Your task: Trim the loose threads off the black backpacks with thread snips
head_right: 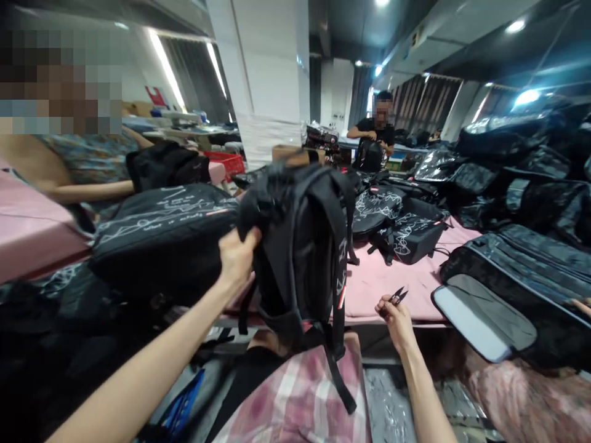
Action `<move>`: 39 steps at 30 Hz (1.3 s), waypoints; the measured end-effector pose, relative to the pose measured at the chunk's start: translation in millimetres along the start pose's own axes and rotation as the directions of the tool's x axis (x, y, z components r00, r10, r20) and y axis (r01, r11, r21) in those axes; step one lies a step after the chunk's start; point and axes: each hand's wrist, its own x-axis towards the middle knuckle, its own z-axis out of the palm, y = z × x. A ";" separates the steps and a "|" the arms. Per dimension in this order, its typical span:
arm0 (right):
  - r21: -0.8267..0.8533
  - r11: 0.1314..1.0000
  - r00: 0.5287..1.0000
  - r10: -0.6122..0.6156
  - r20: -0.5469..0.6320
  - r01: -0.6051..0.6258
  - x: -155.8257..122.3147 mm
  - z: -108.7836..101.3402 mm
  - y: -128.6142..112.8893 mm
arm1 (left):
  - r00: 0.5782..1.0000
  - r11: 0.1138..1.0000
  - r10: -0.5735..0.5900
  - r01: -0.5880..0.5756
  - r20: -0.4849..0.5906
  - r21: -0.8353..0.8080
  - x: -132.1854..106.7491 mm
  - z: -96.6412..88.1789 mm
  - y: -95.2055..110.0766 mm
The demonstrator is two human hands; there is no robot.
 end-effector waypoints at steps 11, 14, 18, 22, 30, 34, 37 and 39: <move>-0.449 0.629 0.763 -0.601 0.237 0.635 -15.9 125.6 -142.2 | 0.969 0.997 -0.072 0.065 0.237 0.038 -34.9 11.5 -14.8; -0.601 0.344 0.647 -0.644 0.408 0.722 -32.8 175.6 -155.4 | 0.958 0.999 -0.033 0.022 0.284 0.041 -37.4 15.1 -9.4; -0.710 -0.104 0.504 -0.633 0.587 0.696 -41.6 221.1 -152.8 | 0.952 0.995 0.059 -0.082 0.302 0.063 -43.3 18.9 -5.5; -0.824 -0.304 0.546 -0.632 0.550 0.478 -38.1 235.9 -157.6 | 0.933 0.968 0.216 -0.244 0.289 0.064 -49.1 22.1 -4.7; -0.833 -0.312 0.609 -0.573 0.549 0.457 -33.2 215.4 -181.9 | 0.897 0.942 0.334 -0.332 0.290 -0.056 -57.0 22.3 -6.5; -0.866 -0.238 0.609 -0.630 0.482 0.439 -7.4 199.8 -200.7 | 0.889 0.974 0.189 -0.117 0.416 -0.193 -59.5 12.7 -5.2; -0.921 -0.185 0.607 -0.705 0.367 0.342 13.7 189.4 -215.5 | 0.817 0.969 0.114 0.033 0.565 -0.243 -48.1 -0.9 -11.9; -0.931 -0.143 0.625 -0.706 0.334 0.336 19.5 184.0 -218.4 | 0.749 0.964 0.067 0.122 0.659 -0.237 -24.9 -8.8 -22.2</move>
